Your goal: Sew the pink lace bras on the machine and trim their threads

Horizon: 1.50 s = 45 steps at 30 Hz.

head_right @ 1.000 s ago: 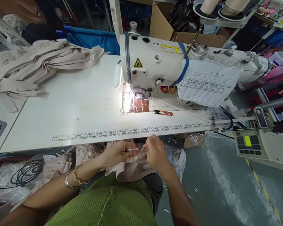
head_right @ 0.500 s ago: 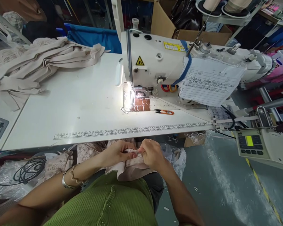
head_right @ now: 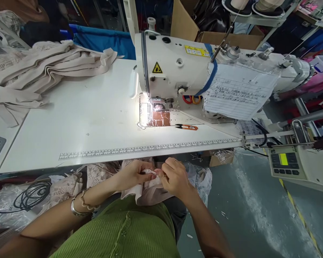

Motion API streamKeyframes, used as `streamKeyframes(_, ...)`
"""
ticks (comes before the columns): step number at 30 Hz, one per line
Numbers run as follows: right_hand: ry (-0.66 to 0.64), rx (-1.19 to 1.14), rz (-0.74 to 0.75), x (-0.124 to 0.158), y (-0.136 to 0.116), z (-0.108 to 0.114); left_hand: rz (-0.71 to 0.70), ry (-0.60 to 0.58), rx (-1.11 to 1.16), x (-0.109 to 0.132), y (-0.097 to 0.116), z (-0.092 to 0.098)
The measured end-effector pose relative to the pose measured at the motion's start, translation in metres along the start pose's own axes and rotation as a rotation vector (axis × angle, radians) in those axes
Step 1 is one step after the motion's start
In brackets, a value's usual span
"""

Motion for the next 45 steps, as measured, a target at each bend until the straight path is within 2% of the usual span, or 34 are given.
streamKeyframes(4,0.024,0.111,0.112,0.005,-0.001,0.001,-0.042,-0.043,0.068,0.001,0.003,-0.001)
streamKeyframes(6,0.026,0.219,0.132,0.011,0.012,0.007,-0.032,-0.073,0.107,0.004,0.003,-0.001)
streamKeyframes(8,0.041,0.344,0.039,0.019,0.038,0.017,-0.017,-0.085,0.154,0.007,0.002,0.003)
streamKeyframes(10,0.053,0.455,-0.155,0.03,0.07,0.03,-0.017,-0.066,0.177,0.011,0.003,0.008)
streamKeyframes(13,0.023,0.459,-0.373,0.041,0.096,0.037,-0.065,-0.042,0.184,0.011,0.008,0.01)
streamKeyframes(15,0.019,0.348,-0.43,0.041,0.091,0.036,-0.099,-0.034,0.221,0.008,0.012,0.007)
streamKeyframes(17,0.012,0.214,-0.42,0.035,0.072,0.031,-0.093,-0.018,0.276,0.005,0.014,0.003)
streamKeyframes(22,-0.012,0.136,-0.157,0.019,0.014,0.024,-0.037,0.098,0.267,0.001,0.008,-0.001)
streamKeyframes(25,0.021,0.184,-0.044,0.017,-0.004,0.022,-0.055,0.152,0.246,0.001,0.006,0.0)
streamKeyframes(30,-0.008,0.293,0.002,0.015,-0.013,0.015,-0.071,0.156,0.265,0.001,0.007,0.002)
streamKeyframes(39,-0.002,0.319,0.045,0.007,-0.018,0.019,-0.067,0.146,0.387,0.001,0.003,0.002)
streamKeyframes(45,-0.009,0.31,0.038,0.008,-0.018,0.016,-0.077,0.122,0.382,0.0,0.004,0.001)
Point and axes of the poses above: each hand's wrist, its own x-axis away from the middle knuckle, its own z-axis out of the back of the hand, y = z × x, the point moved 5 cm from there along -x, towards the middle knuckle, and after that the axes turned 5 degrees about x, right-handed, at the moved point
